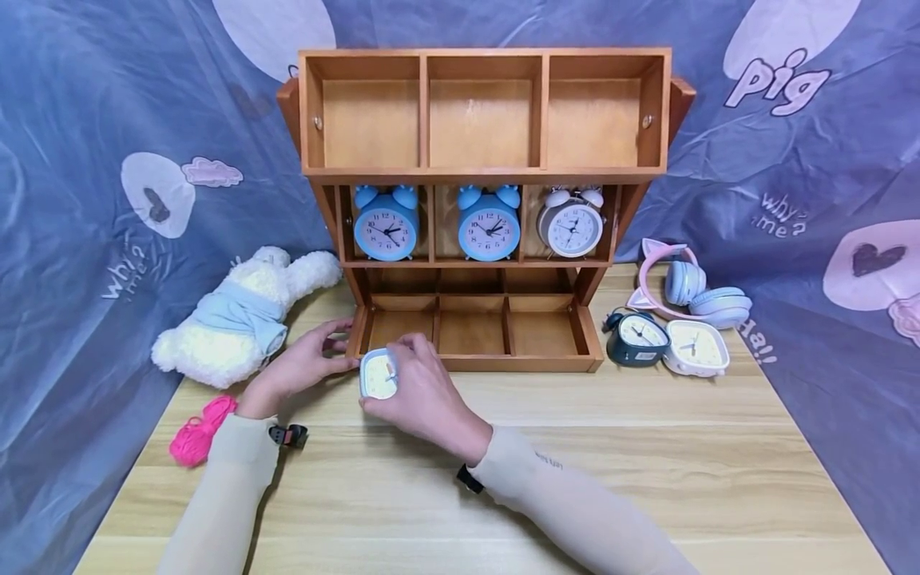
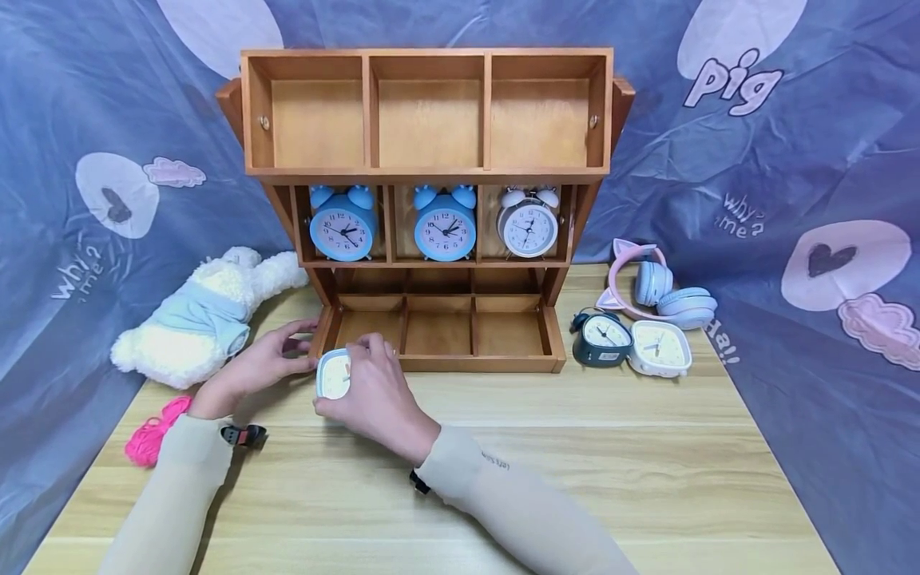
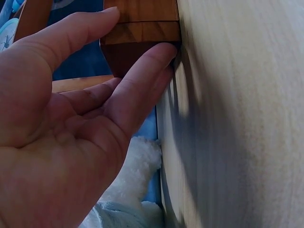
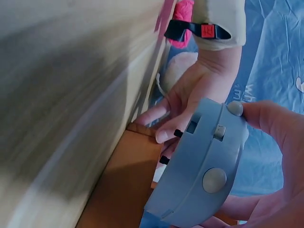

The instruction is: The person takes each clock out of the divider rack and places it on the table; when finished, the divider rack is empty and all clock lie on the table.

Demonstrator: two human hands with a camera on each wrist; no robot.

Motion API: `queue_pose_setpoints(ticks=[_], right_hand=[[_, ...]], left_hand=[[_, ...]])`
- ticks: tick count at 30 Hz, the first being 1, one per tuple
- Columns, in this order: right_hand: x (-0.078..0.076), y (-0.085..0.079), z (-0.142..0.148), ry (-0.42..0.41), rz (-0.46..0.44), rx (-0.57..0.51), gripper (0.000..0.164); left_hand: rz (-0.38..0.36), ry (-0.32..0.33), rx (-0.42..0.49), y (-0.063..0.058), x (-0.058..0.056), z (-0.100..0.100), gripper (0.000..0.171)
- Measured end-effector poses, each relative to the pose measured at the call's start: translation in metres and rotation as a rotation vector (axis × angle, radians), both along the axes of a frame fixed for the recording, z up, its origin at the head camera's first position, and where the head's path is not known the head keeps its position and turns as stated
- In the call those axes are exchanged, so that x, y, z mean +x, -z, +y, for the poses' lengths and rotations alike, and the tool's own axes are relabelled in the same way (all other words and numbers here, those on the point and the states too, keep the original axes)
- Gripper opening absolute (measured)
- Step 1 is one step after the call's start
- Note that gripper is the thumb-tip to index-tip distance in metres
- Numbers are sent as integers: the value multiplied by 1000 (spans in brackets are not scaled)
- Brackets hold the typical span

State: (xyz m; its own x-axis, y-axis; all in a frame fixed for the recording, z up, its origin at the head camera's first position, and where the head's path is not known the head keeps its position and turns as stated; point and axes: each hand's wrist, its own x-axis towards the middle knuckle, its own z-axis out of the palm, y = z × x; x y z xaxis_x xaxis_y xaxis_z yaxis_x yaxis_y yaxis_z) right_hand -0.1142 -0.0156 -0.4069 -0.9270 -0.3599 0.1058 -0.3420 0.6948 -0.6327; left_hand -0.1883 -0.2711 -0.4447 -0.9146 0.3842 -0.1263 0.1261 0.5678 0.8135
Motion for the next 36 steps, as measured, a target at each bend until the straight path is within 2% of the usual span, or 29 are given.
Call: queue_pose_setpoints(ticks=[6, 15, 36], right_hand=[[8, 5, 1, -28, -29, -12, 80], [13, 18, 0, -41, -50, 21, 86], [11, 31, -5, -64, 12, 110, 76]], left_hand=[[10, -1, -16, 0, 1, 0, 79], [13, -10, -37, 1, 0, -2, 78], [-9, -13, -21, 1, 2, -1, 81]])
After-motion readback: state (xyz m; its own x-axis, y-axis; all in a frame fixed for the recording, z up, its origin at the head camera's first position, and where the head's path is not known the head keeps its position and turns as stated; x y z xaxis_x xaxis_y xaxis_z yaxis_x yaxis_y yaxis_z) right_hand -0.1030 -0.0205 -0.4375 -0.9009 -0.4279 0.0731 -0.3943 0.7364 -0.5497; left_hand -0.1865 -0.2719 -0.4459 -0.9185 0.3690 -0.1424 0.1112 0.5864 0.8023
